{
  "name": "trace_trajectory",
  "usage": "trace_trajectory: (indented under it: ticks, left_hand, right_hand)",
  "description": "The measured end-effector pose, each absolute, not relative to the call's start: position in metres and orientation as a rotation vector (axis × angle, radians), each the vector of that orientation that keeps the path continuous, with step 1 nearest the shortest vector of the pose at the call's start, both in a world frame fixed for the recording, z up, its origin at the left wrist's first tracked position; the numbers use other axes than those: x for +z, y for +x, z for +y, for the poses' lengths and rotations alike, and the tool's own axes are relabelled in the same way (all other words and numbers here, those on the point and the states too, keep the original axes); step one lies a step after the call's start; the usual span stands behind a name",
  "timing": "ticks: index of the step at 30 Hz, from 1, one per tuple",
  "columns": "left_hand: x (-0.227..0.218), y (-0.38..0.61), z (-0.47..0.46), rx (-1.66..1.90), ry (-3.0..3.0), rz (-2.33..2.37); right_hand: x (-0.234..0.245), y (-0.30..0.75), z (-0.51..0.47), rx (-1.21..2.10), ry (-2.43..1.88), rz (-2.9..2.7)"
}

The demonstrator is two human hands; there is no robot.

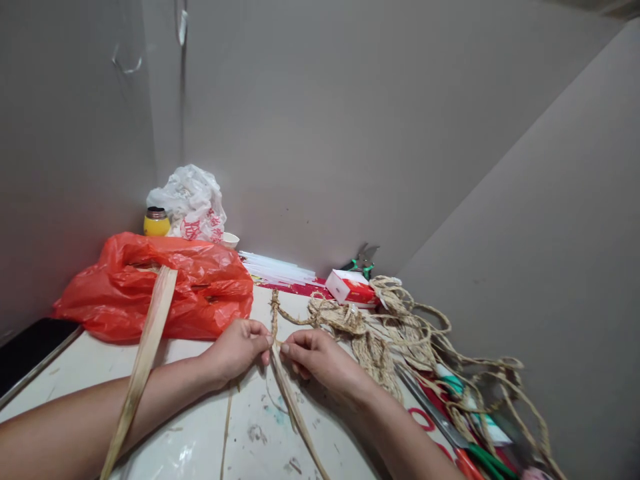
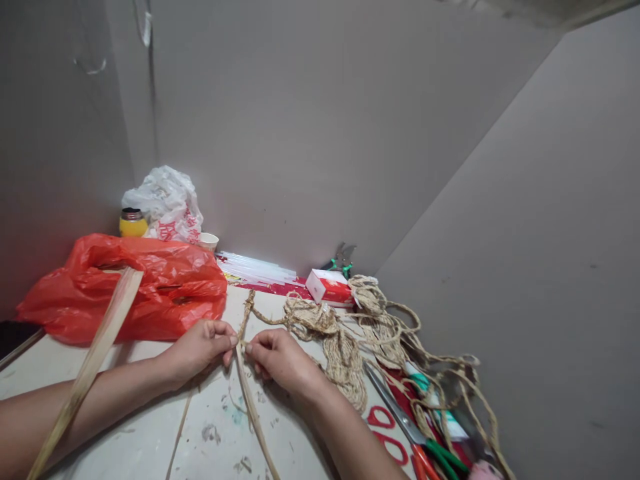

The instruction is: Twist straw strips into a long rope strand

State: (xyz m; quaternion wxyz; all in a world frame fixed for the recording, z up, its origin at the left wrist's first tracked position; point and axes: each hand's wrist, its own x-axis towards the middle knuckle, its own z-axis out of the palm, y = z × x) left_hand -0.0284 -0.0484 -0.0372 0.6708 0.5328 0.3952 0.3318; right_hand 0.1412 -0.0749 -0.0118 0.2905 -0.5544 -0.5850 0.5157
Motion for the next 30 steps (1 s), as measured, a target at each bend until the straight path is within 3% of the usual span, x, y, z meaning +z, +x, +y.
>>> trace_trajectory:
  ticks: [7, 10, 13, 18, 21, 25, 30]
  left_hand:
    - [-0.044, -0.021, -0.051, 0.843, 1.260, 0.845]
    - [-0.046, -0.020, -0.052, 0.866, 1.212, 0.848]
    - [-0.047, -0.020, -0.052, 0.908, 1.210, 0.901]
    - [-0.044, -0.018, -0.054, 0.933, 1.120, 0.913]
    - [-0.039, -0.018, -0.057, 0.903, 1.051, 0.912]
    - [-0.035, -0.020, -0.058, 0.862, 0.980, 0.846]
    - [-0.031, -0.024, -0.054, 0.795, 0.968, 0.816]
  right_hand:
    - [-0.004, 0.120, -0.081, 1.631, -1.470, -1.411]
    - [-0.005, 0.104, -0.090, 1.538, -1.599, -1.383]
    - [-0.012, 0.096, -0.098, 1.220, -1.780, -1.520]
    - [-0.019, 0.091, -0.108, 0.343, -1.852, -2.085]
    - [-0.019, 0.085, -0.114, 0.077, -1.881, -2.306]
    - [-0.010, 0.092, -0.120, 0.193, -1.697, -2.365]
    - [0.011, 0.124, -0.102, 0.485, -1.557, -1.763]
